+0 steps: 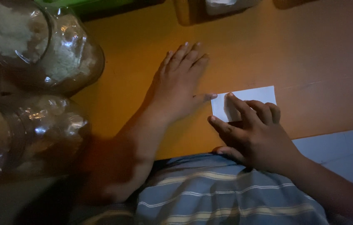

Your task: Folding small white tissues or paper sheets into smaller rectangles and organizing them into plastic containers.

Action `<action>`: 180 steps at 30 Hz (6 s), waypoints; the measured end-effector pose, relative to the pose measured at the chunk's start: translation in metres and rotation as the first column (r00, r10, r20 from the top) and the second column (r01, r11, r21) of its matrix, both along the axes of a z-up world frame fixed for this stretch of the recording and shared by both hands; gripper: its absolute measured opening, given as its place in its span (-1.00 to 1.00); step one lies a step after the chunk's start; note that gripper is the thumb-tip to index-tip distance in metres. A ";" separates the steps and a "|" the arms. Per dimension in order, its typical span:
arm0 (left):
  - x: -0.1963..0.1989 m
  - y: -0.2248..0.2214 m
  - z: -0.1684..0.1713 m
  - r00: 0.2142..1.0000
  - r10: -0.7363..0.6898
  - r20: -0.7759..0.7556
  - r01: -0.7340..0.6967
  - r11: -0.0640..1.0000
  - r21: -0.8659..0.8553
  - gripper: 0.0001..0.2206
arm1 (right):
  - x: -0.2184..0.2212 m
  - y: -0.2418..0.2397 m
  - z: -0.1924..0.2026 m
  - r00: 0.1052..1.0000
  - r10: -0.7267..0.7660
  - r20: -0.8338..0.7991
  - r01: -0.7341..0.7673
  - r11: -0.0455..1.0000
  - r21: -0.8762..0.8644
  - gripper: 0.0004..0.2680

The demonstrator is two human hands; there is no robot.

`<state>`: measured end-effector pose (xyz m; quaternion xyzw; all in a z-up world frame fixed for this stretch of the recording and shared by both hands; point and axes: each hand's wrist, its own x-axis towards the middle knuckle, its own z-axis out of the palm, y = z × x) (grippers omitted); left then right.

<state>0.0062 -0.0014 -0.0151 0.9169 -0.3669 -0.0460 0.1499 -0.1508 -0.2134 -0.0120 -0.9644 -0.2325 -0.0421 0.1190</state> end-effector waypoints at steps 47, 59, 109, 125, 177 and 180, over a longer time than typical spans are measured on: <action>-0.020 -0.009 0.000 0.979 -0.202 0.026 0.201 0.978 0.054 -0.37 | 0.000 -0.011 0.006 0.988 0.152 0.039 -0.155 0.982 0.110 -0.43; -0.033 -0.011 -0.007 0.973 -0.219 0.070 0.209 0.970 0.127 -0.42 | -0.027 -0.050 -0.006 0.999 -0.029 -0.024 0.026 0.990 -0.136 -0.34; 0.021 -0.027 0.013 0.862 0.087 -0.499 -0.467 0.516 -0.718 -0.91 | 0.099 -0.071 0.072 0.987 -0.065 -0.146 0.131 0.854 0.503 -0.79; 0.210 -0.126 0.040 0.931 0.348 -0.109 -0.310 0.597 -0.740 -0.80 | 0.229 -0.089 0.034 0.834 -0.094 0.544 -0.162 0.900 0.405 -0.92; 0.203 -0.145 0.029 0.981 -0.004 0.193 0.015 0.998 -0.054 -0.68 | 0.225 -0.100 0.021 0.904 -0.031 0.427 -0.017 0.994 0.107 -0.85; 0.207 -0.142 0.021 0.975 -0.045 0.217 0.066 0.994 -0.089 -0.61 | 0.226 -0.101 0.019 0.912 -0.011 0.409 -0.031 0.995 0.096 -0.84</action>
